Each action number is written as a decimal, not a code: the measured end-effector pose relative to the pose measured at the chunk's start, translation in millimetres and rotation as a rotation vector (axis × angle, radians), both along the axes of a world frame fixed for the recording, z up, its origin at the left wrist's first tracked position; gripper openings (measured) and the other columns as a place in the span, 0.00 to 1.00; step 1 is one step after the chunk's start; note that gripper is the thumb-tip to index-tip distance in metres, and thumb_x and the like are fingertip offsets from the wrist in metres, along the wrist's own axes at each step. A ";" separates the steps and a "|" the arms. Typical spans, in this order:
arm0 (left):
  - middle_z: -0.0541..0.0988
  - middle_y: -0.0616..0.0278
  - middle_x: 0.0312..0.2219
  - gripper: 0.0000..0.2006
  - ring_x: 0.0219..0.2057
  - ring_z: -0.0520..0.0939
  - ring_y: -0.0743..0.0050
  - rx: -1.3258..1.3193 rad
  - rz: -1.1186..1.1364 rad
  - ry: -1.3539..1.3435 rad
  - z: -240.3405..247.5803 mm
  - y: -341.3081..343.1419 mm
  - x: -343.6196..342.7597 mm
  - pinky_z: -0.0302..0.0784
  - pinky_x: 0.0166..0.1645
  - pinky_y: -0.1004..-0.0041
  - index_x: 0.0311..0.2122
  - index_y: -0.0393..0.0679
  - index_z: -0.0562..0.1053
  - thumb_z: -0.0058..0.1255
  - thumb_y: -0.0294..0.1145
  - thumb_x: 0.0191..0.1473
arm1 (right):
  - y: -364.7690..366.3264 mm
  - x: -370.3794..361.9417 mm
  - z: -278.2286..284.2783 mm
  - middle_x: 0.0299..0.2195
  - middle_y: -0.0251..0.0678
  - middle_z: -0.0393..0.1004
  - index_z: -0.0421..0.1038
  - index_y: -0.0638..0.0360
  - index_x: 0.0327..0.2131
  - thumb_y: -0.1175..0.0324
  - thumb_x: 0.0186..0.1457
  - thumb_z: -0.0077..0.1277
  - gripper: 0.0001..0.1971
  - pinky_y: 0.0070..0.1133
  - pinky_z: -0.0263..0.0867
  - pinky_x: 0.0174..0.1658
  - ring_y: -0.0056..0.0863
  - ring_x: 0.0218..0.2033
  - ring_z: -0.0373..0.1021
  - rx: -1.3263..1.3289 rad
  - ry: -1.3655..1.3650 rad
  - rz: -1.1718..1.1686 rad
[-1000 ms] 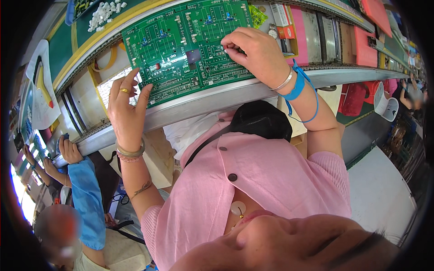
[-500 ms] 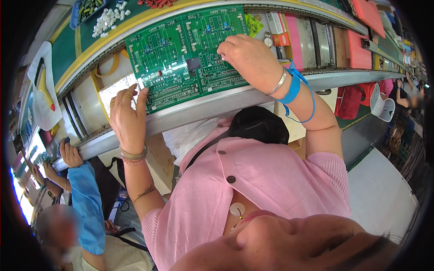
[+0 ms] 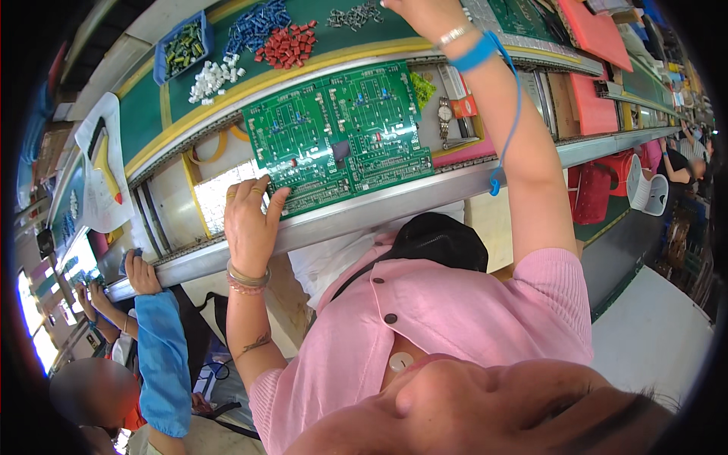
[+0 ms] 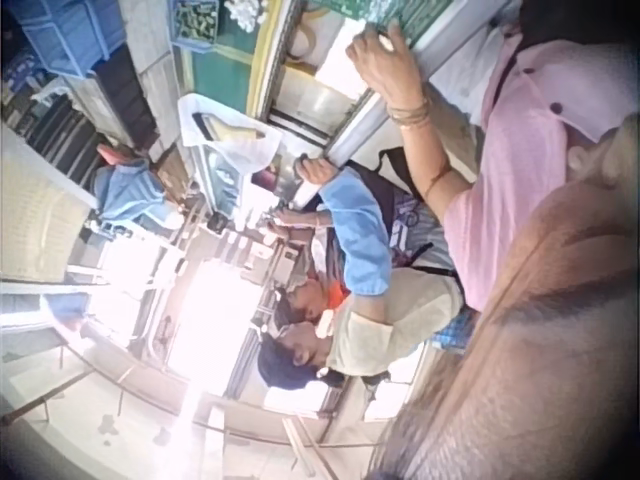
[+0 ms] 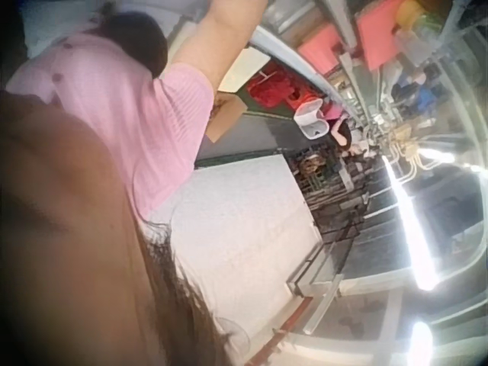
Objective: Assembling electronic components onto a printed circuit board on a production line.
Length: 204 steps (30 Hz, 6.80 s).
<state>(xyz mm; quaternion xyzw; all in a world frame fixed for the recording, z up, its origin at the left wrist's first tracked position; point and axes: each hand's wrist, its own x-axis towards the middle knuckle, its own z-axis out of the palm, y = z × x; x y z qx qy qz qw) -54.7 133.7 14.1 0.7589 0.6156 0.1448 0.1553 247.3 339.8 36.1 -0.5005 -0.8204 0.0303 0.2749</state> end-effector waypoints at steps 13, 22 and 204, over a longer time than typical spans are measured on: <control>0.74 0.59 0.29 0.08 0.34 0.71 0.57 0.308 0.040 0.032 14.4 61.7 -17.6 0.66 0.39 0.65 0.31 0.41 0.75 0.54 0.32 0.45 | 64.7 -25.2 -43.1 0.28 0.39 0.69 0.69 0.58 0.24 0.68 0.44 0.52 0.05 0.32 0.63 0.37 0.39 0.34 0.66 0.036 -0.097 -0.062; 0.74 0.64 0.27 0.05 0.35 0.72 0.62 0.620 -0.198 0.093 -2.3 182.2 5.2 0.71 0.37 0.68 0.29 0.46 0.76 0.52 0.27 0.43 | 15.9 -21.5 -1.5 0.26 0.39 0.70 0.70 0.58 0.29 0.70 0.48 0.49 0.05 0.29 0.64 0.33 0.38 0.29 0.68 -0.014 0.155 0.097; 0.74 0.55 0.25 0.09 0.25 0.76 0.60 0.438 -0.108 -0.360 12.7 183.0 1.2 0.71 0.32 0.70 0.35 0.39 0.75 0.46 0.24 0.47 | -135.8 -122.4 -35.5 0.22 0.35 0.70 0.70 0.60 0.27 0.72 0.46 0.52 0.04 0.23 0.65 0.27 0.31 0.23 0.69 -0.388 0.222 0.346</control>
